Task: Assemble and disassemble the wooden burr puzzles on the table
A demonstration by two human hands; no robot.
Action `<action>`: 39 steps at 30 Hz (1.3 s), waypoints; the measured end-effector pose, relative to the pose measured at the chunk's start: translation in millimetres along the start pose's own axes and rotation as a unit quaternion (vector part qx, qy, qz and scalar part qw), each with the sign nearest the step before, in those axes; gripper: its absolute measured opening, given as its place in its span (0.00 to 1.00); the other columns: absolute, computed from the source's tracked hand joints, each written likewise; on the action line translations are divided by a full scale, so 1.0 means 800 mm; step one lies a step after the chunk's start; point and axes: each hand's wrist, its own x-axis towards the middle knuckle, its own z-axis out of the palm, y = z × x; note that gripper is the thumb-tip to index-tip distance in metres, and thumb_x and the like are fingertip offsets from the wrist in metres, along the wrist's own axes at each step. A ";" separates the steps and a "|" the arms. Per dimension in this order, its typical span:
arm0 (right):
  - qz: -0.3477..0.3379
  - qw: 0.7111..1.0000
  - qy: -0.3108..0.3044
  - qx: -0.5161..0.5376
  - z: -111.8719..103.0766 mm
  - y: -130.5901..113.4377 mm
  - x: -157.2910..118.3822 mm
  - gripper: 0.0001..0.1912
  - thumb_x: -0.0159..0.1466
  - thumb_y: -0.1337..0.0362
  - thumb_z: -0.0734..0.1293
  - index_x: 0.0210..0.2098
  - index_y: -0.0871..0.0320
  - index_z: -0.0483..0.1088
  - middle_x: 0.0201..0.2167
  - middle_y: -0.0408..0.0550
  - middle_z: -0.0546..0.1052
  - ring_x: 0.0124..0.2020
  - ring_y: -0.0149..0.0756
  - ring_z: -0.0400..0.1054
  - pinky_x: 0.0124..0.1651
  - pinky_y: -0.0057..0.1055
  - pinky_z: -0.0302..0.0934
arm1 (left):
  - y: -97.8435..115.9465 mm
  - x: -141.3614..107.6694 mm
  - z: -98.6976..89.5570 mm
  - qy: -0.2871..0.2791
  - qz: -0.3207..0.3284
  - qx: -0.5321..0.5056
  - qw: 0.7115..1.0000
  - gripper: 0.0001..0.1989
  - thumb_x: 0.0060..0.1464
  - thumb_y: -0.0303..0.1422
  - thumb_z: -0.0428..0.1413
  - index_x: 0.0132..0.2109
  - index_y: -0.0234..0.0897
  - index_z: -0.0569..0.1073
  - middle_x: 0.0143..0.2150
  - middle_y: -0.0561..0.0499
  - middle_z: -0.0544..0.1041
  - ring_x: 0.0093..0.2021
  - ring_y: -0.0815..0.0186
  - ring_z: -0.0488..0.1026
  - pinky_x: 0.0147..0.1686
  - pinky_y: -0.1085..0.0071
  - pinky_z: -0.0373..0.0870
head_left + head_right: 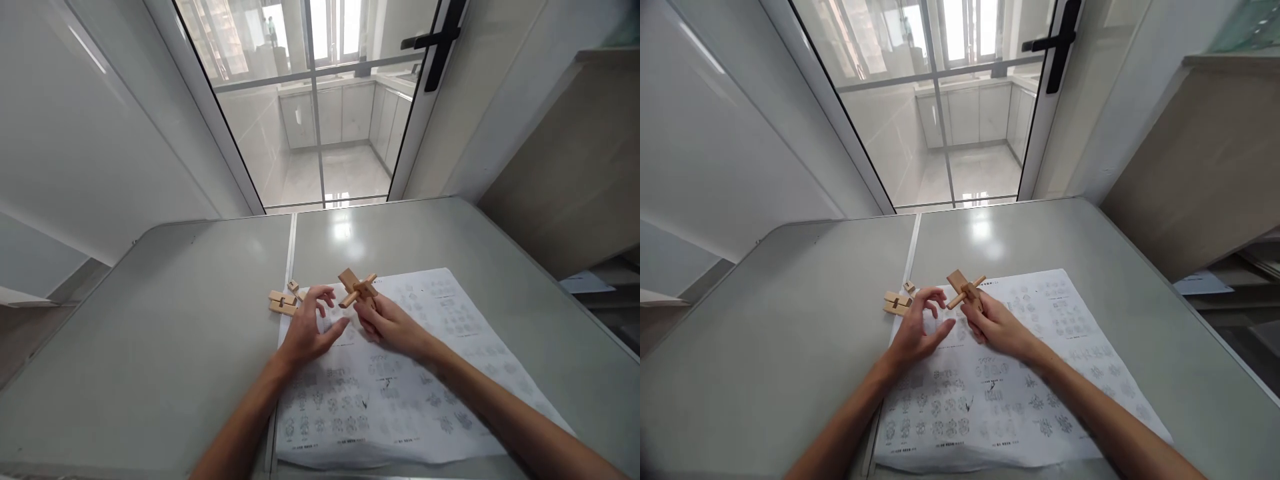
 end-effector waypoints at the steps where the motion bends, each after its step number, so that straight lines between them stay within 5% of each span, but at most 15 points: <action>1: -0.004 1.000 0.007 -0.013 0.003 0.006 0.001 0.26 0.74 0.38 0.63 0.33 0.51 0.60 0.19 0.35 0.63 0.19 0.31 0.57 0.25 0.32 0.55 | -0.002 0.000 0.000 0.000 0.008 -0.009 1.000 0.30 0.63 0.39 0.65 0.65 0.44 0.62 0.58 0.41 0.75 0.52 0.57 0.78 0.47 0.60 0.79; 5: -0.020 0.996 0.026 -0.085 0.007 0.019 0.000 0.20 0.76 0.42 0.61 0.43 0.52 0.65 0.22 0.36 0.65 0.21 0.34 0.58 0.26 0.33 0.55 | -0.008 -0.002 0.000 -0.029 0.008 -0.016 0.999 0.42 0.61 0.43 0.68 0.72 0.47 0.54 0.65 0.37 0.71 0.61 0.50 0.75 0.57 0.51 0.77; 11: -0.076 0.979 0.033 -0.185 0.006 0.015 -0.001 0.13 0.77 0.52 0.60 0.49 0.53 0.70 0.33 0.47 0.76 0.33 0.44 0.71 0.36 0.37 0.64 | -0.010 -0.009 0.001 -0.061 0.014 0.052 0.997 0.42 0.65 0.50 0.63 0.75 0.48 0.50 0.63 0.38 0.75 0.51 0.53 0.80 0.52 0.51 0.80; 18: -0.079 0.969 0.008 -0.235 0.008 0.021 -0.004 0.04 0.75 0.61 0.61 0.48 0.52 0.65 0.30 0.44 0.76 0.27 0.39 0.66 0.32 0.35 0.57 | -0.004 -0.005 -0.003 -0.064 0.021 0.028 0.997 0.53 0.61 0.46 0.69 0.78 0.50 0.43 0.70 0.34 0.71 0.59 0.50 0.79 0.59 0.50 0.79; 25: -0.129 0.954 -0.007 -0.272 0.008 0.018 -0.005 0.10 0.78 0.62 0.56 0.38 0.52 0.60 0.30 0.44 0.74 0.28 0.37 0.66 0.34 0.33 0.59 | 0.005 0.000 -0.006 -0.070 0.039 0.000 0.997 0.50 0.58 0.41 0.71 0.76 0.51 0.50 0.70 0.37 0.72 0.60 0.52 0.80 0.59 0.54 0.79; 31: -0.143 0.940 0.006 -0.309 0.002 0.023 -0.008 0.08 0.78 0.61 0.57 0.41 0.53 0.63 0.32 0.45 0.76 0.29 0.38 0.69 0.34 0.33 0.60 | 0.002 -0.003 -0.012 -0.117 0.007 -0.043 0.992 0.63 0.43 0.49 0.78 0.77 0.50 0.51 0.71 0.37 0.71 0.62 0.46 0.78 0.65 0.47 0.73; 39: -0.154 0.932 -0.014 -0.327 -0.003 0.019 -0.010 0.09 0.78 0.64 0.56 0.42 0.53 0.65 0.33 0.46 0.77 0.29 0.37 0.69 0.34 0.33 0.61 | 0.008 0.006 -0.017 -0.104 -0.004 -0.073 0.992 0.51 0.47 0.46 0.76 0.72 0.45 0.62 0.62 0.41 0.76 0.57 0.50 0.78 0.59 0.54 0.77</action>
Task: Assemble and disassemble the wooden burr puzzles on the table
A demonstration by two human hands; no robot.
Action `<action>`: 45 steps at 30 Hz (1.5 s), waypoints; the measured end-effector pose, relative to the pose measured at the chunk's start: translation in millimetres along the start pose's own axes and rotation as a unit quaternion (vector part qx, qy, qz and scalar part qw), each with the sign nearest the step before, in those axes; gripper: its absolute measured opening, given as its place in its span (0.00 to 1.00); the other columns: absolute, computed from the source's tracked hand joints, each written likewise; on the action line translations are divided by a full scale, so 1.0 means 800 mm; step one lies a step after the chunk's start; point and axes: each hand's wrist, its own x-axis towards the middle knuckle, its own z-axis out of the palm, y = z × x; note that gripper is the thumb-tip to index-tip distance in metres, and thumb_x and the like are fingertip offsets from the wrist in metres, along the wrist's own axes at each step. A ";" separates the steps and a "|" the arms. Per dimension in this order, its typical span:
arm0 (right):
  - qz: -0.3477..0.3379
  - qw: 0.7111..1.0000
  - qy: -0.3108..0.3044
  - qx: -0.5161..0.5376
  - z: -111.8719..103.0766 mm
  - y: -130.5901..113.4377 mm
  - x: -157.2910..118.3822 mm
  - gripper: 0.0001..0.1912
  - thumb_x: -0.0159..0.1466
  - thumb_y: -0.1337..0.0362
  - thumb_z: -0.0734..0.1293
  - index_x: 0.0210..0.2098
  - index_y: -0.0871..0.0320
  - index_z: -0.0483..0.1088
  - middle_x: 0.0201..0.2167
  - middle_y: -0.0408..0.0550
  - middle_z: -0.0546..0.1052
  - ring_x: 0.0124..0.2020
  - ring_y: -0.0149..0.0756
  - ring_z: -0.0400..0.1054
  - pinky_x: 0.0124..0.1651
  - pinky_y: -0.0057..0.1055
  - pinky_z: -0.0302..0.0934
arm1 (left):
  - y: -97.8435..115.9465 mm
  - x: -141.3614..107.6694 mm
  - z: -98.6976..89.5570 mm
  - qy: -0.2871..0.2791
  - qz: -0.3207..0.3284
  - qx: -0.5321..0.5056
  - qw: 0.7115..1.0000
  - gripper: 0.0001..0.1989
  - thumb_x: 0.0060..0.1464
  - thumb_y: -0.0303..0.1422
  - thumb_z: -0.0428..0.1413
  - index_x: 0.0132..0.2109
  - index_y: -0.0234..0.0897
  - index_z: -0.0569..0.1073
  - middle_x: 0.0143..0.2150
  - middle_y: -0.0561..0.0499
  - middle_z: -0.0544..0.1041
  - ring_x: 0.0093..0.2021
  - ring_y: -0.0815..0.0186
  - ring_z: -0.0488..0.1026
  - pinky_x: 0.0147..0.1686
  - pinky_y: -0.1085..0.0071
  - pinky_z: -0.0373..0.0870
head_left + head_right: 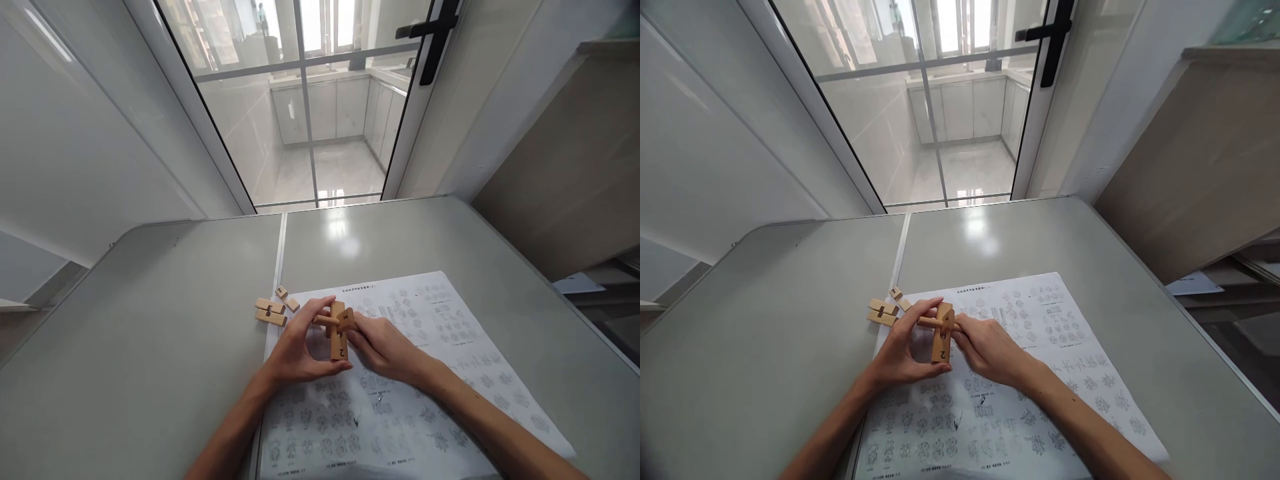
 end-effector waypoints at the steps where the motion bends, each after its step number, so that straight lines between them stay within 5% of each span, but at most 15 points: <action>1: 0.000 1.000 -0.003 -0.001 -0.001 -0.001 0.000 0.09 0.78 0.64 0.56 0.41 0.53 0.64 0.32 0.45 0.76 0.29 0.36 0.68 0.33 0.32 0.60 | 0.001 0.001 -0.001 0.002 -0.001 -0.006 1.000 0.48 0.46 0.46 0.76 0.70 0.44 0.65 0.62 0.42 0.76 0.57 0.51 0.78 0.58 0.55 0.77; 10: -0.062 0.998 0.008 0.019 -0.012 -0.006 0.000 0.11 0.81 0.63 0.58 0.46 0.53 0.72 0.35 0.43 0.80 0.32 0.33 0.73 0.36 0.29 0.63 | 0.001 -0.003 -0.001 0.013 -0.012 -0.044 0.999 0.48 0.43 0.39 0.78 0.68 0.45 0.66 0.64 0.43 0.76 0.59 0.51 0.76 0.62 0.55 0.74; 16: -0.096 0.994 0.046 -0.039 -0.010 0.000 0.001 0.13 0.81 0.65 0.57 0.42 0.54 0.70 0.33 0.43 0.78 0.29 0.32 0.70 0.32 0.29 0.58 | 0.004 -0.004 0.005 0.031 0.043 0.016 0.998 0.48 0.45 0.37 0.77 0.70 0.47 0.64 0.64 0.44 0.76 0.58 0.53 0.77 0.58 0.58 0.77; 23: -0.061 0.990 0.122 -0.036 -0.008 0.002 0.000 0.18 0.75 0.71 0.60 0.61 0.50 0.67 0.55 0.53 0.78 0.43 0.39 0.76 0.40 0.34 0.70 | 0.000 -0.007 0.010 0.093 0.109 0.128 0.981 0.46 0.51 0.30 0.73 0.72 0.46 0.61 0.65 0.39 0.75 0.64 0.50 0.76 0.59 0.57 0.79; 30: -0.062 0.985 0.163 0.018 -0.013 -0.008 0.000 0.04 0.75 0.62 0.65 0.43 0.54 0.70 0.41 0.49 0.76 0.37 0.39 0.72 0.37 0.34 0.67 | 0.006 -0.002 0.014 0.106 0.148 0.208 0.961 0.39 0.56 0.25 0.66 0.71 0.43 0.61 0.62 0.39 0.77 0.59 0.54 0.79 0.57 0.58 0.81; 36: -0.065 0.990 0.119 -0.046 -0.005 -0.005 0.000 0.16 0.74 0.66 0.64 0.29 0.53 0.58 0.23 0.37 0.64 0.22 0.29 0.55 0.27 0.30 0.50 | 0.002 -0.001 0.018 0.100 0.147 0.230 0.957 0.38 0.55 0.23 0.63 0.69 0.43 0.62 0.60 0.41 0.79 0.58 0.55 0.80 0.59 0.57 0.78; 45: -0.054 0.990 0.132 -0.012 -0.009 -0.006 -0.001 0.17 0.72 0.67 0.64 0.28 0.53 0.56 0.22 0.37 0.62 0.22 0.28 0.53 0.27 0.29 0.49 | 0.001 -0.002 0.011 0.094 0.135 0.219 0.962 0.39 0.54 0.24 0.65 0.69 0.46 0.61 0.62 0.42 0.78 0.58 0.54 0.79 0.58 0.57 0.79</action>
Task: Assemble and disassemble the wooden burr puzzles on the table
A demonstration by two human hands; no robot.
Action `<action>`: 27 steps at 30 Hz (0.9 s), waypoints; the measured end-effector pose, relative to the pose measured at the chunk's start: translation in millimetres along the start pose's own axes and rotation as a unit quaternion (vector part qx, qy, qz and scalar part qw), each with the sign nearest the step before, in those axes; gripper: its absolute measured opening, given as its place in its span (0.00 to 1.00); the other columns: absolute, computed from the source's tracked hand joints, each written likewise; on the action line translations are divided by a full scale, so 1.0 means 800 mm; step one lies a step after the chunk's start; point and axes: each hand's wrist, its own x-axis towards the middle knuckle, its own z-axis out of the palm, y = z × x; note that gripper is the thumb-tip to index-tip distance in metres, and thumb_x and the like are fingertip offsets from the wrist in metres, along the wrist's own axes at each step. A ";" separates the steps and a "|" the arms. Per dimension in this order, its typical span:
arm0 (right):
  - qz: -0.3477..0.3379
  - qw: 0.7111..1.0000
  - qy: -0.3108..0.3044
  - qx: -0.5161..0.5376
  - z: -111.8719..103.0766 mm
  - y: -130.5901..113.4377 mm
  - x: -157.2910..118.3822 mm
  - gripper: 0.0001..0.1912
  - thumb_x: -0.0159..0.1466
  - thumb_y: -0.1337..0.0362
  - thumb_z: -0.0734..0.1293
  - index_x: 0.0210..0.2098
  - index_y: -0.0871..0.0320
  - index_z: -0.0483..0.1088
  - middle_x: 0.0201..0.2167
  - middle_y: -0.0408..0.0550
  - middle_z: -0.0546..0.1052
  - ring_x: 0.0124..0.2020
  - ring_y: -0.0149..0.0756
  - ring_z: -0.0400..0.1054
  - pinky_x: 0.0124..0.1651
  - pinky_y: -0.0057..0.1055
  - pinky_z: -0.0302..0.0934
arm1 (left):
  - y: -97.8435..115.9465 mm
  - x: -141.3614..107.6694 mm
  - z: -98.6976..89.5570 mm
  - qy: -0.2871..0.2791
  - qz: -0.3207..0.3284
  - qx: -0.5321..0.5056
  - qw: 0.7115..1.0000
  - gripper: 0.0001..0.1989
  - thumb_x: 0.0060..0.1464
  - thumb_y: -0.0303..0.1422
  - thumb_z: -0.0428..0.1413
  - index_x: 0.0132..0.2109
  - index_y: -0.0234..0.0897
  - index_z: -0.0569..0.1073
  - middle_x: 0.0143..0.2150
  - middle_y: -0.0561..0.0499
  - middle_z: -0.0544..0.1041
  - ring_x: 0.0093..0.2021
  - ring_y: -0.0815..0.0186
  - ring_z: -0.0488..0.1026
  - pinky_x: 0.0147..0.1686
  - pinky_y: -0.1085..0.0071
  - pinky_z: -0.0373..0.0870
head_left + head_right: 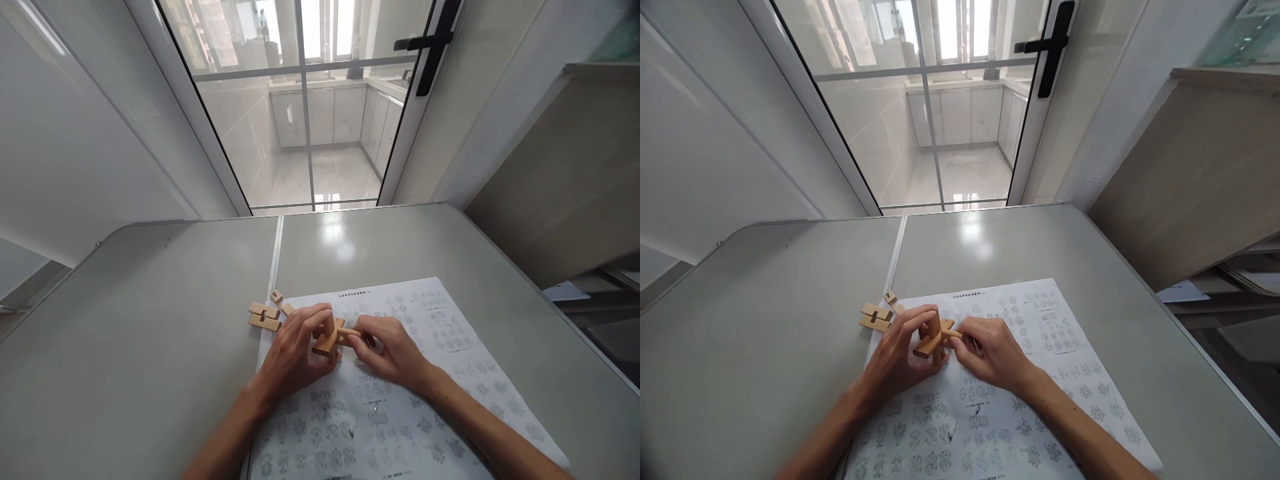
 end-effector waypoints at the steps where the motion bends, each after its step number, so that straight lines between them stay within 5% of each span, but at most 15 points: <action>1: 0.002 1.000 0.001 0.002 0.000 0.000 0.000 0.17 0.71 0.68 0.64 0.28 0.53 0.56 0.22 0.36 0.61 0.22 0.28 0.53 0.27 0.29 0.49 | 0.000 0.000 0.000 0.001 0.002 0.001 1.000 0.40 0.54 0.24 0.65 0.70 0.46 0.61 0.62 0.42 0.78 0.59 0.54 0.79 0.58 0.57 0.79; 8: 0.013 1.000 0.001 0.009 -0.001 0.001 -0.001 0.16 0.74 0.66 0.63 0.29 0.54 0.58 0.24 0.38 0.63 0.23 0.29 0.54 0.28 0.30 0.51 | -0.001 -0.004 0.000 -0.033 -0.038 -0.053 0.997 0.44 0.56 0.27 0.68 0.73 0.49 0.58 0.68 0.40 0.71 0.66 0.50 0.74 0.59 0.55 0.79; 12: 0.008 1.000 -0.001 0.018 -0.007 -0.002 0.001 0.16 0.76 0.63 0.63 0.30 0.54 0.60 0.25 0.40 0.65 0.25 0.31 0.56 0.29 0.31 0.53 | -0.005 -0.008 -0.003 -0.064 -0.114 -0.184 0.974 0.67 0.41 0.45 0.80 0.78 0.53 0.47 0.75 0.35 0.60 0.72 0.40 0.66 0.67 0.43 0.72; 14: 0.006 1.000 -0.005 0.024 -0.009 -0.004 0.002 0.16 0.76 0.62 0.62 0.30 0.54 0.60 0.25 0.40 0.65 0.25 0.31 0.56 0.29 0.31 0.53 | -0.007 -0.009 -0.004 -0.073 -0.152 -0.262 0.950 0.71 0.38 0.48 0.80 0.78 0.55 0.45 0.77 0.34 0.58 0.73 0.39 0.66 0.69 0.40 0.68; 20: 0.003 0.999 -0.032 0.029 -0.010 -0.002 0.000 0.15 0.78 0.61 0.61 0.33 0.54 0.64 0.27 0.42 0.67 0.26 0.33 0.58 0.30 0.32 0.55 | -0.010 -0.003 -0.009 -0.109 -0.234 -0.401 0.879 0.62 0.47 0.46 0.77 0.78 0.53 0.48 0.70 0.34 0.72 0.69 0.43 0.72 0.66 0.43 0.72; 27: -0.006 0.999 -0.039 0.021 -0.008 -0.004 0.000 0.14 0.78 0.62 0.61 0.33 0.54 0.65 0.26 0.41 0.66 0.26 0.32 0.58 0.30 0.31 0.54 | -0.011 -0.001 -0.004 -0.060 -0.258 -0.446 0.855 0.57 0.46 0.48 0.77 0.76 0.48 0.57 0.67 0.34 0.75 0.66 0.44 0.75 0.64 0.45 0.74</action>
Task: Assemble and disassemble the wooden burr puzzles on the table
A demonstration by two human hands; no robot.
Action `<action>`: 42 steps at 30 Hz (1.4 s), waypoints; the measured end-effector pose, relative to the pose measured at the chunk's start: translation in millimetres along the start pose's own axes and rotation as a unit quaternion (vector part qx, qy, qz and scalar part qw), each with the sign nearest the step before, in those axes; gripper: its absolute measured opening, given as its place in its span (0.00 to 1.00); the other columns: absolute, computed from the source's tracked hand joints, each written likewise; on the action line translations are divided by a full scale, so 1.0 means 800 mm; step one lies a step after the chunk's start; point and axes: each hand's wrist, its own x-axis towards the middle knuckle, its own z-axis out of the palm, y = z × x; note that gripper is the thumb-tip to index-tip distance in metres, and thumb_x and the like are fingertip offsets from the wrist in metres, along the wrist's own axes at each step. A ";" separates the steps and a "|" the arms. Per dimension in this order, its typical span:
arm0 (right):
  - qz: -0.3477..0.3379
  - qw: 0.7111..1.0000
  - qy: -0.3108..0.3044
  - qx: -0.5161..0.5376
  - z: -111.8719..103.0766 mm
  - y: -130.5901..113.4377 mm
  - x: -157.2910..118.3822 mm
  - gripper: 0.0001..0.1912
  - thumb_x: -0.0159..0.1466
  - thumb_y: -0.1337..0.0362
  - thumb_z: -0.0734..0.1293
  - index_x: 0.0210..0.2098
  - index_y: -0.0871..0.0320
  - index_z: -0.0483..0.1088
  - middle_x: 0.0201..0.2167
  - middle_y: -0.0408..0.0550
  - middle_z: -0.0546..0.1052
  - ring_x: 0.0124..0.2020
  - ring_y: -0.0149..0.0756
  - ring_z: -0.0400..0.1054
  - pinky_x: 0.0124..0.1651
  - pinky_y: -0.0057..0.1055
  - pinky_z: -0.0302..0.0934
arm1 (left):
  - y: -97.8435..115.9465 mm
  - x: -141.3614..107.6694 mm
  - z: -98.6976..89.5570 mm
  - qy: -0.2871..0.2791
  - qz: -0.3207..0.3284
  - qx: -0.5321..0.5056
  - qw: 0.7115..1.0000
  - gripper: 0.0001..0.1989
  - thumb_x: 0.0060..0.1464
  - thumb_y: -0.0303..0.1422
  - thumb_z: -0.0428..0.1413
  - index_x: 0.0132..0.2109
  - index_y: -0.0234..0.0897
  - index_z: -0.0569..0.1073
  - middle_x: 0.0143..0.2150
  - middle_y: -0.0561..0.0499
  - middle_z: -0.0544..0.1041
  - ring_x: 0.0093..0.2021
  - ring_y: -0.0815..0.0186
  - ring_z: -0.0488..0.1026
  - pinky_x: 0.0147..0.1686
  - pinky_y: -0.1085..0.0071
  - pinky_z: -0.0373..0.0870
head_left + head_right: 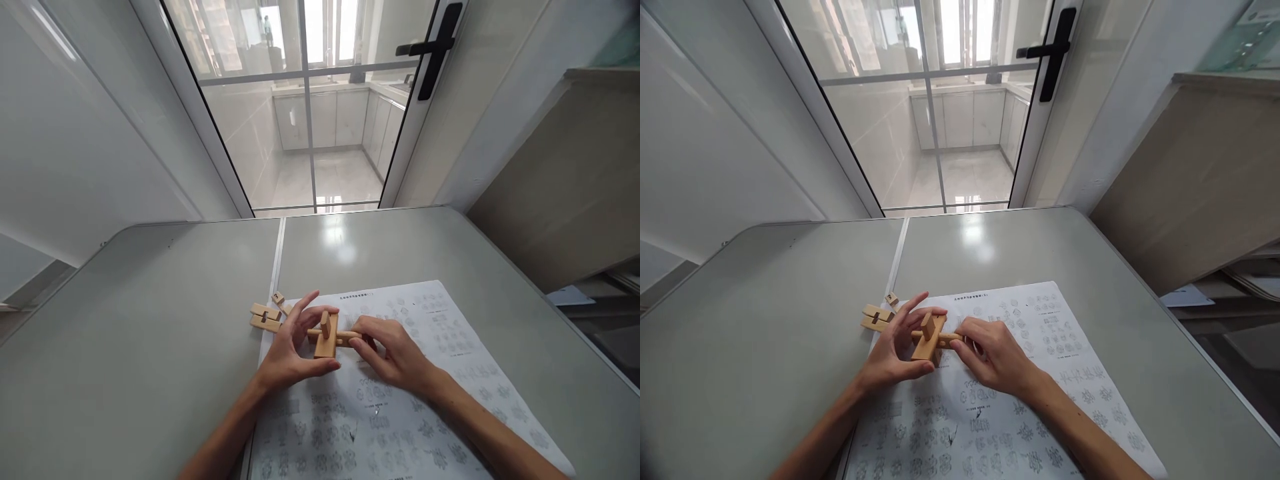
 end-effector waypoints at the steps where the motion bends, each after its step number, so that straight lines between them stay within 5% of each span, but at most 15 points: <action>1: -0.004 1.000 -0.004 0.000 0.001 -0.001 0.001 0.14 0.78 0.62 0.61 0.34 0.54 0.66 0.27 0.41 0.66 0.26 0.32 0.58 0.30 0.31 0.54 | -0.001 0.000 0.000 0.007 0.008 -0.004 1.000 0.57 0.46 0.48 0.77 0.76 0.48 0.58 0.67 0.34 0.75 0.66 0.44 0.75 0.65 0.45 0.74; 8: -0.014 0.999 -0.029 0.000 0.006 -0.001 0.000 0.14 0.78 0.61 0.61 0.35 0.55 0.68 0.27 0.41 0.68 0.25 0.31 0.57 0.29 0.31 0.52 | 0.011 0.006 -0.008 0.065 0.056 -0.017 0.996 0.58 0.45 0.56 0.75 0.76 0.44 0.61 0.67 0.33 0.75 0.69 0.41 0.73 0.68 0.45 0.71; 12: -0.008 1.000 -0.030 0.003 0.007 0.001 -0.002 0.14 0.78 0.61 0.61 0.35 0.55 0.69 0.27 0.41 0.67 0.25 0.31 0.58 0.29 0.31 0.52 | 0.030 0.002 -0.021 0.148 0.080 0.030 0.985 0.55 0.46 0.56 0.74 0.74 0.45 0.62 0.69 0.35 0.74 0.72 0.41 0.70 0.71 0.45 0.67; 17: 0.025 1.000 -0.010 0.006 0.009 0.004 -0.004 0.15 0.77 0.60 0.62 0.34 0.56 0.68 0.26 0.40 0.67 0.25 0.31 0.58 0.29 0.31 0.53 | 0.035 -0.040 -0.030 0.331 0.012 0.179 0.927 0.49 0.51 0.47 0.74 0.73 0.45 0.62 0.71 0.40 0.71 0.74 0.48 0.66 0.76 0.47 0.60; 20: 0.032 0.999 -0.004 -0.002 0.011 0.006 -0.005 0.16 0.77 0.60 0.63 0.32 0.55 0.66 0.25 0.40 0.66 0.24 0.30 0.57 0.29 0.30 0.52 | 0.023 -0.075 -0.026 0.384 -0.047 0.262 0.884 0.50 0.50 0.48 0.74 0.73 0.43 0.62 0.71 0.39 0.71 0.72 0.45 0.68 0.74 0.44 0.63; 27: 0.034 0.999 -0.001 -0.010 0.010 0.004 -0.007 0.16 0.77 0.59 0.62 0.33 0.56 0.69 0.25 0.40 0.67 0.25 0.31 0.57 0.30 0.30 0.53 | 0.000 -0.111 -0.005 0.367 -0.049 0.382 0.847 0.44 0.51 0.49 0.72 0.70 0.44 0.65 0.66 0.41 0.74 0.69 0.41 0.68 0.70 0.37 0.64; 42: 0.060 0.998 -0.016 0.023 0.011 0.006 -0.007 0.16 0.77 0.58 0.63 0.33 0.56 0.69 0.25 0.40 0.67 0.25 0.31 0.58 0.30 0.31 0.52 | -0.010 -0.082 -0.006 0.378 -0.090 0.457 0.800 0.45 0.49 0.48 0.71 0.69 0.40 0.63 0.66 0.39 0.71 0.68 0.40 0.65 0.70 0.37 0.63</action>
